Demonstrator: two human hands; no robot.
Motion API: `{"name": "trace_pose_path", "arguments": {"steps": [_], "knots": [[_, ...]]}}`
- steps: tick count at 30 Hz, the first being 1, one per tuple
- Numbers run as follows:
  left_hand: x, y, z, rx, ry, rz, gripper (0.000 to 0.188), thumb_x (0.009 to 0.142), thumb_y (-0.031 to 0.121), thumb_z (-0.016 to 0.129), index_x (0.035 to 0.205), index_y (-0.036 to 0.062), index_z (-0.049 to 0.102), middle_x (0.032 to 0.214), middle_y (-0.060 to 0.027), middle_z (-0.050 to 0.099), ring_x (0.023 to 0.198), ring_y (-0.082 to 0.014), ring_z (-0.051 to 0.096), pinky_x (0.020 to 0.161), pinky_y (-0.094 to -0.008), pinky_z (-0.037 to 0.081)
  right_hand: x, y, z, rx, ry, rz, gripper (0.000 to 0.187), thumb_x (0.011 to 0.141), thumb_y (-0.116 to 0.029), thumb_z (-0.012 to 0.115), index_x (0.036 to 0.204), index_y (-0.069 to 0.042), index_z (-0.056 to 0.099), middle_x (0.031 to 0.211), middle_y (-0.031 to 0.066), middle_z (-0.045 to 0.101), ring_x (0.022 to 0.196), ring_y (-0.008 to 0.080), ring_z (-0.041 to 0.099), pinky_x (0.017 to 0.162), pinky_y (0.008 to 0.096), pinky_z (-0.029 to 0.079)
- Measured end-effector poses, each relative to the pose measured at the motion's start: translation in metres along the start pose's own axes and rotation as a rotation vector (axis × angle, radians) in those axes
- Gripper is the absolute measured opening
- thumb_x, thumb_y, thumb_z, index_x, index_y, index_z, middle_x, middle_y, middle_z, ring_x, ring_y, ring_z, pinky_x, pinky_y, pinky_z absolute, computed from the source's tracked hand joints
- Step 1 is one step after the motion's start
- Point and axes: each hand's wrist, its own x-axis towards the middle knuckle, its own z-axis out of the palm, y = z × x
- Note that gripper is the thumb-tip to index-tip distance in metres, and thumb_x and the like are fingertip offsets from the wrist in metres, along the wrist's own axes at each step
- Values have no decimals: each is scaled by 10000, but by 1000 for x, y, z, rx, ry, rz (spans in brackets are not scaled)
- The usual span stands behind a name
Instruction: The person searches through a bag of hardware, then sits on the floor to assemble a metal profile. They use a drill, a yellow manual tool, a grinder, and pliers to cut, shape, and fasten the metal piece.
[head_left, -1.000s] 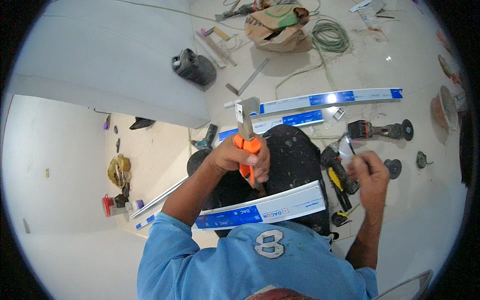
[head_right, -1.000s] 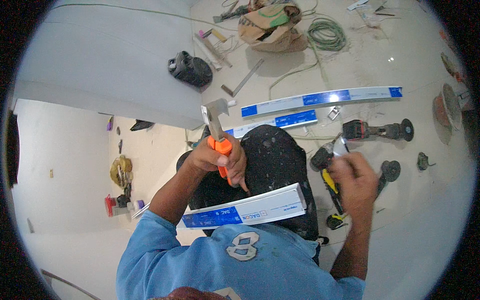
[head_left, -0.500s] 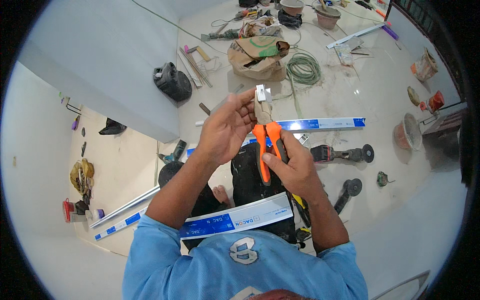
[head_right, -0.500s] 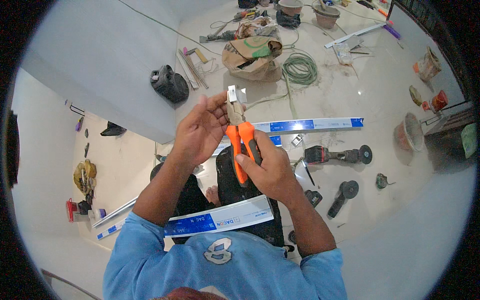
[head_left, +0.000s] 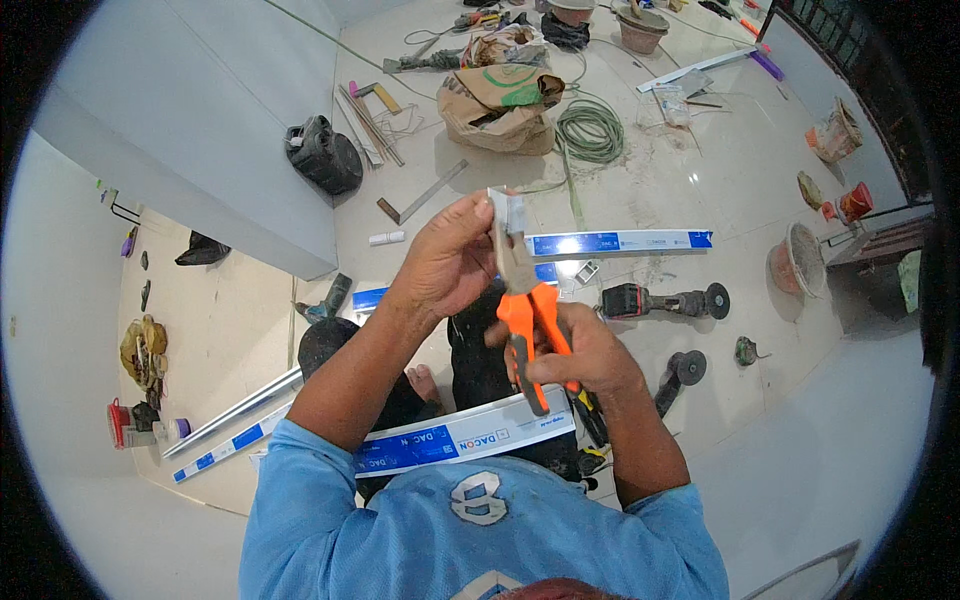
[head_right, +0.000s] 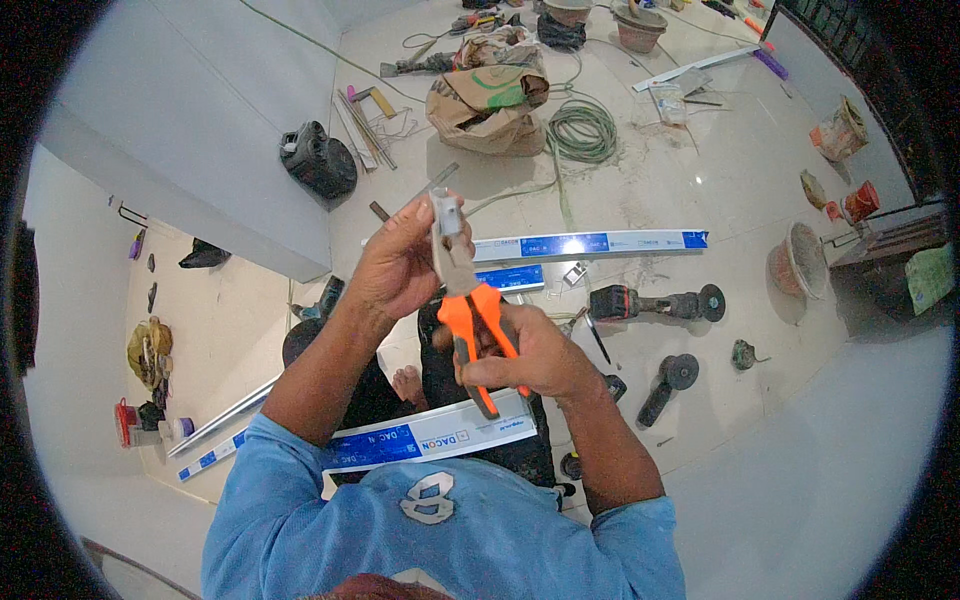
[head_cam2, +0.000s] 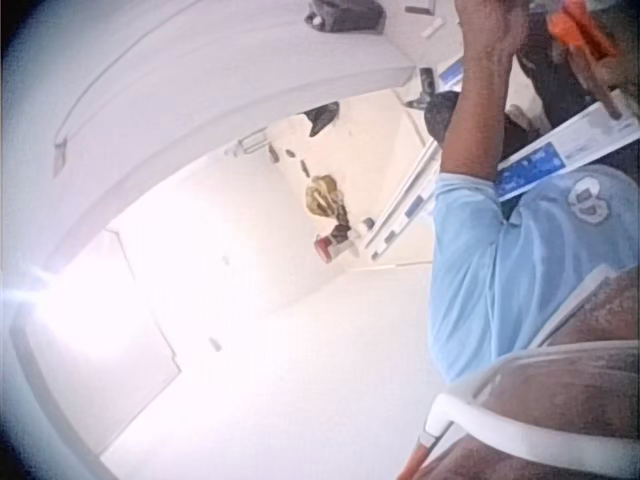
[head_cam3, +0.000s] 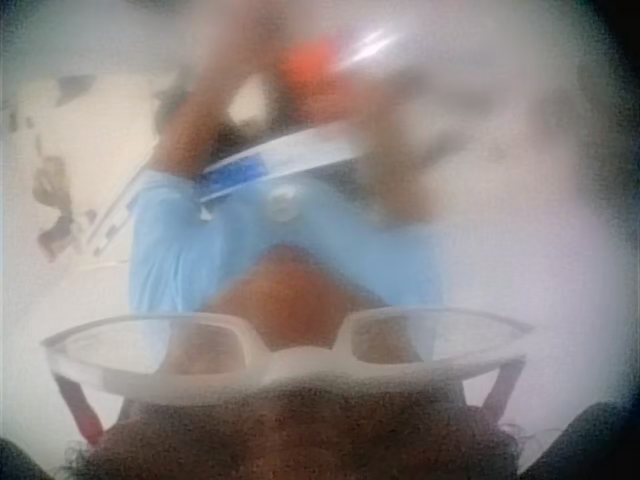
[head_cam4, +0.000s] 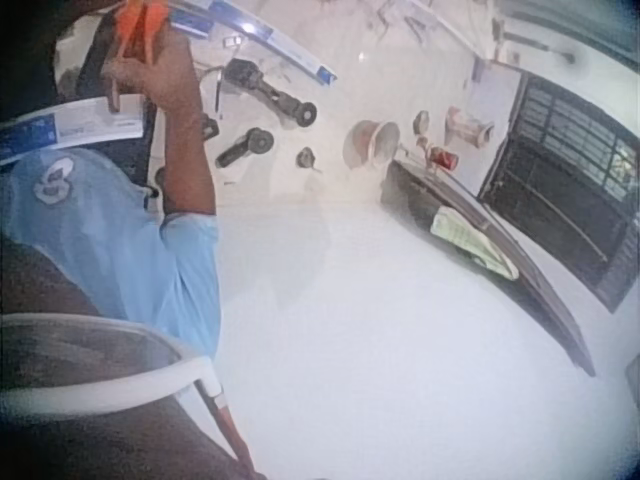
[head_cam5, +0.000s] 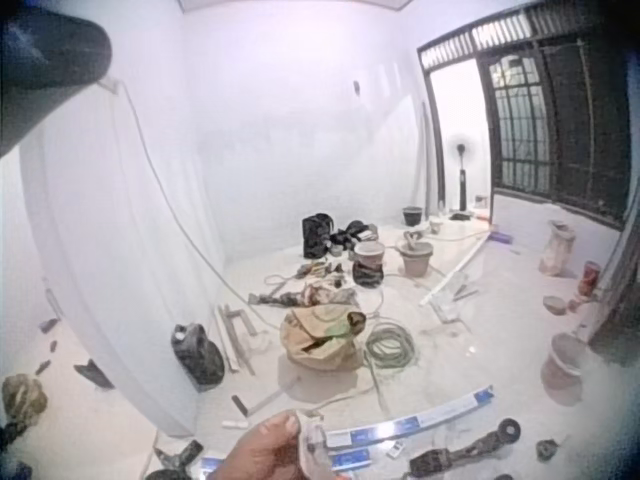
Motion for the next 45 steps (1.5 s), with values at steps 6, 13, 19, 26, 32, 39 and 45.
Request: {"name": "trace_pose_path", "arguments": {"steps": [6,13,19,26,32,39,45], "knots": [[-3,12,-5,-178,13,33,339,1117,295,656,1278,-3,674,1054,-95,708,999,-225,669,880,-389,555,-8,-10,10,-99,262,20,394,983,-138,767,1301,85,701,1123,196,803,1006,281,793,924,414,645],[-21,17,9,-104,115,-82,336,1130,365,631,1136,35,693,933,-29,592,842,-154,521,705,-305,444,0,-30,17,-945,612,23,356,984,-225,797,1266,-22,721,788,213,694,735,339,728,697,441,540],[-27,11,5,-104,169,-108,289,1132,352,634,1077,73,690,897,-37,639,831,-157,577,691,-315,450,2,-30,25,-1044,587,-106,293,984,-191,786,1203,-10,717,923,236,740,843,414,755,737,493,563],[-33,6,4,-153,197,-116,271,1121,348,651,1075,85,699,883,-41,642,810,-169,584,702,-338,465,4,-25,21,-1263,583,-208,314,973,-183,804,1188,13,687,1009,240,733,933,448,737,792,528,562],[-36,22,18,-58,165,-191,413,1152,484,536,1080,99,669,805,-36,594,745,-186,569,644,-311,420,4,-24,22,-1164,536,-134,269,987,-174,811,1133,12,680,897,174,678,787,322,682,735,474,522],[-36,15,8,131,54,-157,445,1170,527,468,1021,128,596,657,27,368,578,-148,468,536,-307,351,6,-20,24,-1254,567,-151,292,948,-175,819,1121,2,663,961,219,686,920,440,702,807,534,557],[-43,13,10,160,158,-159,431,1171,519,476,1018,133,592,662,40,352,576,-141,460,529,-308,347,8,-3,16,-1422,623,-281,276,918,-119,836,1112,-2,678,945,197,682,903,401,702,786,513,569]]}}
